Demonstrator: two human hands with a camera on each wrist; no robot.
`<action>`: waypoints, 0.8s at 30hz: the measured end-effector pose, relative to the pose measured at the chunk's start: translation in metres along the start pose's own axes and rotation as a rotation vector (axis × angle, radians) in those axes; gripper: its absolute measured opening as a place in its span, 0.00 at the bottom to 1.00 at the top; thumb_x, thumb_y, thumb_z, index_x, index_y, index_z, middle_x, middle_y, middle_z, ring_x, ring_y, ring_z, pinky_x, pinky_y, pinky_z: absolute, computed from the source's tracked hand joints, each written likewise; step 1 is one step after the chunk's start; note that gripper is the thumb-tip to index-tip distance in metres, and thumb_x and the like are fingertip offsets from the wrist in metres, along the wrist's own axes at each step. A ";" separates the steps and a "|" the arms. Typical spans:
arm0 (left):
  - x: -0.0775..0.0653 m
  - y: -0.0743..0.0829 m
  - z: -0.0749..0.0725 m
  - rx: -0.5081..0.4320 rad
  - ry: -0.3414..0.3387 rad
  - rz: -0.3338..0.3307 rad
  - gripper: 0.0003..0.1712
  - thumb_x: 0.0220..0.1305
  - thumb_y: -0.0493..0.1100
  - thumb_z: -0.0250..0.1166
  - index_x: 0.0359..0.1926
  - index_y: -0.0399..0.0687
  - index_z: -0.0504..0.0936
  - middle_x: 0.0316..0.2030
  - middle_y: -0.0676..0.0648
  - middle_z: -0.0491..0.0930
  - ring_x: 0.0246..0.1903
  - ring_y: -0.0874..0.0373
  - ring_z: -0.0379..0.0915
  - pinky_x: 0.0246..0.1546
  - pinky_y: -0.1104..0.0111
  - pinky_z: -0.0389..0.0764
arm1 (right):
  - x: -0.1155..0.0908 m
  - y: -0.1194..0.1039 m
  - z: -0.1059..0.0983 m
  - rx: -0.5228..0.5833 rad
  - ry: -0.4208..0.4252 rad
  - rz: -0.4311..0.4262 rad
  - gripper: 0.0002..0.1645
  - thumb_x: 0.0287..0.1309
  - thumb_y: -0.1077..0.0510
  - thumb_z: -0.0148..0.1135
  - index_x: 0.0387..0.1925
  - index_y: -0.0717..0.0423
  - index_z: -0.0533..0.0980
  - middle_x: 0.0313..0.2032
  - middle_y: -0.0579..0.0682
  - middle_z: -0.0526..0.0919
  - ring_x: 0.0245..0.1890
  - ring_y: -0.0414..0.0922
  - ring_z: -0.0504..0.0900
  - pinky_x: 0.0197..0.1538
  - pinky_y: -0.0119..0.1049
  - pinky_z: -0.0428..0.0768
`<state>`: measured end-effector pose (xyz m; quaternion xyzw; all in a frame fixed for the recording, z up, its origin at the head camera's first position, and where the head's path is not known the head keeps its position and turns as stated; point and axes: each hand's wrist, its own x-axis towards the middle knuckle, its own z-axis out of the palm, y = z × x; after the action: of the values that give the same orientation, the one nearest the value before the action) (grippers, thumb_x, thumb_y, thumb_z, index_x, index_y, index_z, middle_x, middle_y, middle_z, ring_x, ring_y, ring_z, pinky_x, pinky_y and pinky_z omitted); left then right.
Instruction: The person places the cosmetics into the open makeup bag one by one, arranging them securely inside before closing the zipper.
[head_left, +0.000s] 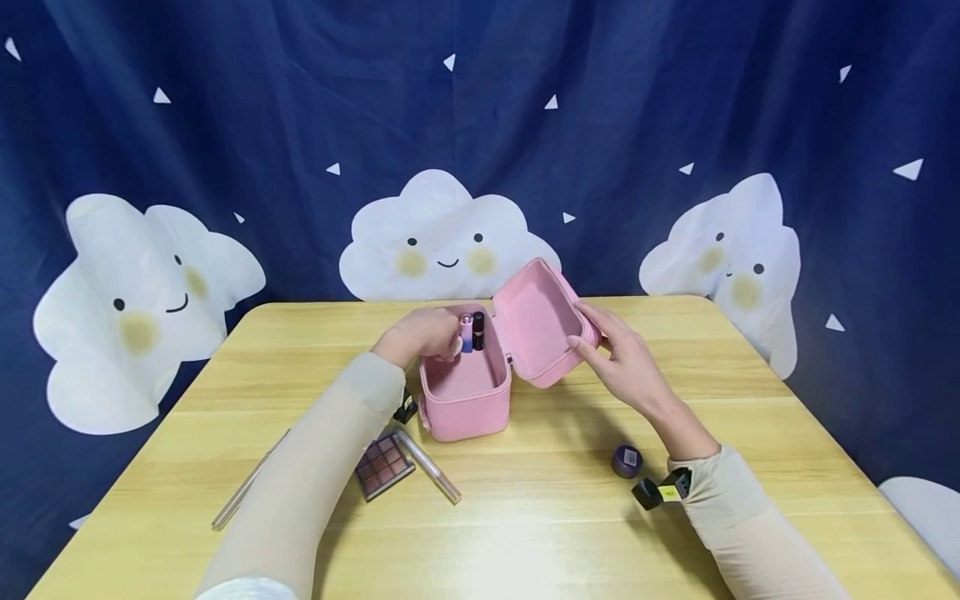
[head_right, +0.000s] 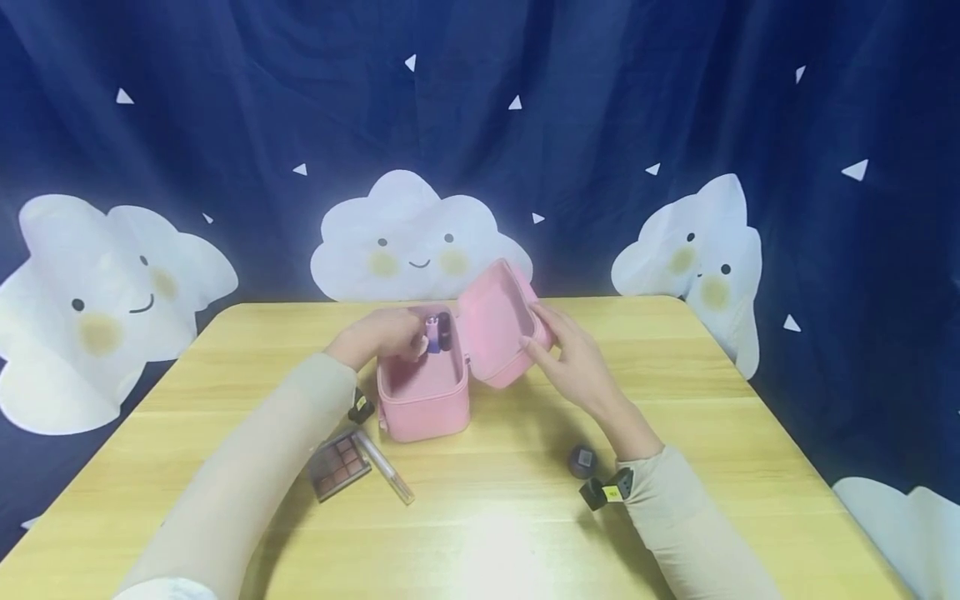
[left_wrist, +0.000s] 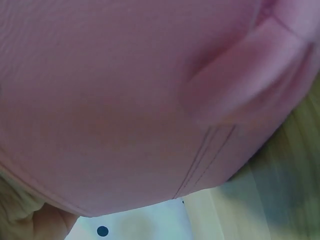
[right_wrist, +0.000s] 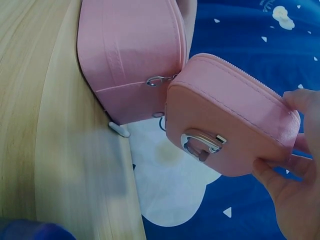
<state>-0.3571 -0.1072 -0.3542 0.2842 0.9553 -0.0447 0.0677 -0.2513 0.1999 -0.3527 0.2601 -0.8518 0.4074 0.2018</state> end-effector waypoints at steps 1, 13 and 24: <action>0.000 0.000 0.000 0.010 -0.009 0.000 0.14 0.51 0.37 0.64 0.15 0.53 0.72 0.25 0.49 0.76 0.26 0.56 0.70 0.27 0.67 0.72 | 0.000 0.000 0.000 0.001 0.001 0.003 0.31 0.64 0.59 0.63 0.67 0.59 0.68 0.63 0.59 0.71 0.58 0.52 0.74 0.57 0.44 0.77; -0.012 -0.010 -0.006 -0.093 0.102 0.032 0.11 0.62 0.40 0.61 0.22 0.51 0.77 0.22 0.52 0.74 0.26 0.57 0.70 0.31 0.65 0.74 | 0.001 -0.001 0.000 -0.011 -0.004 0.012 0.31 0.65 0.59 0.62 0.67 0.60 0.67 0.63 0.59 0.71 0.59 0.54 0.74 0.57 0.46 0.76; -0.045 -0.026 -0.006 -0.224 0.247 0.129 0.17 0.69 0.49 0.61 0.54 0.47 0.82 0.49 0.47 0.80 0.50 0.52 0.75 0.56 0.58 0.73 | 0.002 0.000 0.001 0.001 -0.004 0.009 0.31 0.65 0.60 0.62 0.67 0.60 0.68 0.63 0.60 0.71 0.58 0.54 0.74 0.57 0.46 0.76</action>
<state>-0.3344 -0.1520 -0.3399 0.3388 0.9352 0.1015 -0.0164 -0.2530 0.1986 -0.3522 0.2572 -0.8531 0.4084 0.1983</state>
